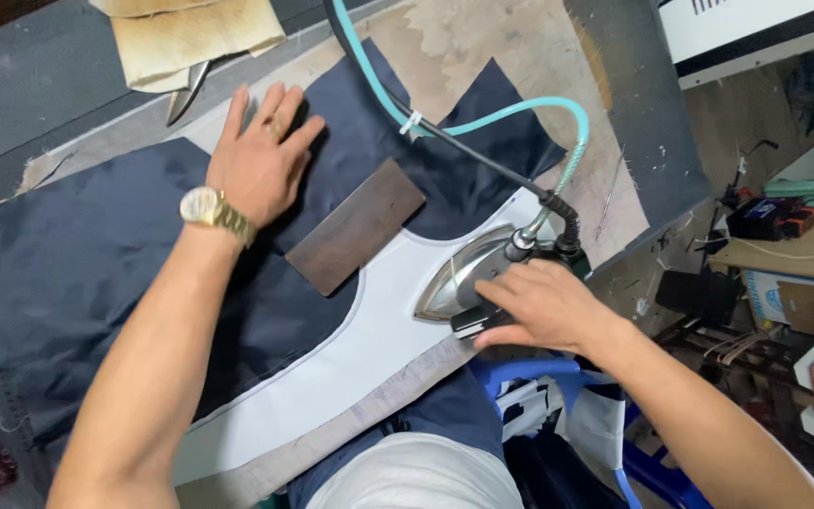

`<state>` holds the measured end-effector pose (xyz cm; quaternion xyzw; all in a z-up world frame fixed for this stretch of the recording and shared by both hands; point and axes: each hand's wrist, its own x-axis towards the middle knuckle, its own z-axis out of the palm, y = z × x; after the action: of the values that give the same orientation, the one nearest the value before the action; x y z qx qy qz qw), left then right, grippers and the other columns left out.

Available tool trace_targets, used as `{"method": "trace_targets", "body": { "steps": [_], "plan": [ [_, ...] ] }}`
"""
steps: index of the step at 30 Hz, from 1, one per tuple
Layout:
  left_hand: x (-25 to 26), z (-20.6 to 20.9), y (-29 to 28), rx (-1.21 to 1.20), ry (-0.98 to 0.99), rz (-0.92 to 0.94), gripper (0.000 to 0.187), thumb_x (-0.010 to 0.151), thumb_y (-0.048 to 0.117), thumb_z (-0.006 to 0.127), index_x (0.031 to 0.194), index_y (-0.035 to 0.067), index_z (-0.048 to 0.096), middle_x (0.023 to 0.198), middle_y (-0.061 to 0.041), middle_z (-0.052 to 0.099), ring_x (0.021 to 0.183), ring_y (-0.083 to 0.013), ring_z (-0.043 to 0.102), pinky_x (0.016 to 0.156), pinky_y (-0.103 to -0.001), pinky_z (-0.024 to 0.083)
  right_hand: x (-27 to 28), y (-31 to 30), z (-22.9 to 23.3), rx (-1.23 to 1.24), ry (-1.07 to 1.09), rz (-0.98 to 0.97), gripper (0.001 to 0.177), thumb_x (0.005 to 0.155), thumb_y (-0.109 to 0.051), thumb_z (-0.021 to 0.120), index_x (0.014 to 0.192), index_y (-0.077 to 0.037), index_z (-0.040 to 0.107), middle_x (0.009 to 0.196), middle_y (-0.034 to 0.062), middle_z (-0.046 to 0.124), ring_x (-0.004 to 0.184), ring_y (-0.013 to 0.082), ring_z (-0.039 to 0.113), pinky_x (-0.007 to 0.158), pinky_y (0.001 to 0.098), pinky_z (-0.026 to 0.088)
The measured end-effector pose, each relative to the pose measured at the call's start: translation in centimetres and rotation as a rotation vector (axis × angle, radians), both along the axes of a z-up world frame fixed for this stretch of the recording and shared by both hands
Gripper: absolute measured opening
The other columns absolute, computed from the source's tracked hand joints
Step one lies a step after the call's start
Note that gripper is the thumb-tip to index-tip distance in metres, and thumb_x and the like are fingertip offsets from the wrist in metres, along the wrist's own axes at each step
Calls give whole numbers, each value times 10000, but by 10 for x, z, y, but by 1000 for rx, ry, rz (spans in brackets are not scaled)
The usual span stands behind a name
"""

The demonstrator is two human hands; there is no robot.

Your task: The person irons pieces of dark blue fabric on a workbench and uses heavy wooden blocks to press the seams.

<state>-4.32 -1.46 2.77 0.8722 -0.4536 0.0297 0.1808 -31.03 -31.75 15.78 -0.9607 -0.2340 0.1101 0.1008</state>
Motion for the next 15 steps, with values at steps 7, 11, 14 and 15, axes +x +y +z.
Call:
{"method": "trace_targets", "body": {
  "steps": [7,11,14,15],
  "plan": [
    [-159,37,-16,-445,-22,343,271,961,49,681,1227,50,735,1333,-143,691,1258,-349,647,1169,-538,384,10,-6,-9,-37,-265,-36,609,951,-737,528,767,-157,559,600,10,487,550,209,621,482,312,517],
    [-241,40,-24,-449,54,507,223,934,32,696,1143,53,770,1247,-118,734,1182,-304,691,1153,-487,438,24,-54,-11,-5,-238,-133,619,955,-714,545,735,-139,600,562,19,553,502,211,633,442,335,519],
    [-263,97,-53,-560,308,621,165,961,-110,591,1055,-59,716,1038,-182,721,949,-330,691,934,-428,561,21,-94,-26,-180,-282,-181,721,896,-847,618,680,-180,449,541,-35,477,467,182,583,333,361,340],
    [-262,133,-68,-687,407,568,149,936,-134,594,1033,-74,689,831,-171,646,759,-286,648,761,-359,527,18,-102,-24,-184,-229,-166,727,905,-841,615,696,-163,455,543,-30,478,477,210,594,335,378,353]
  ]
}}
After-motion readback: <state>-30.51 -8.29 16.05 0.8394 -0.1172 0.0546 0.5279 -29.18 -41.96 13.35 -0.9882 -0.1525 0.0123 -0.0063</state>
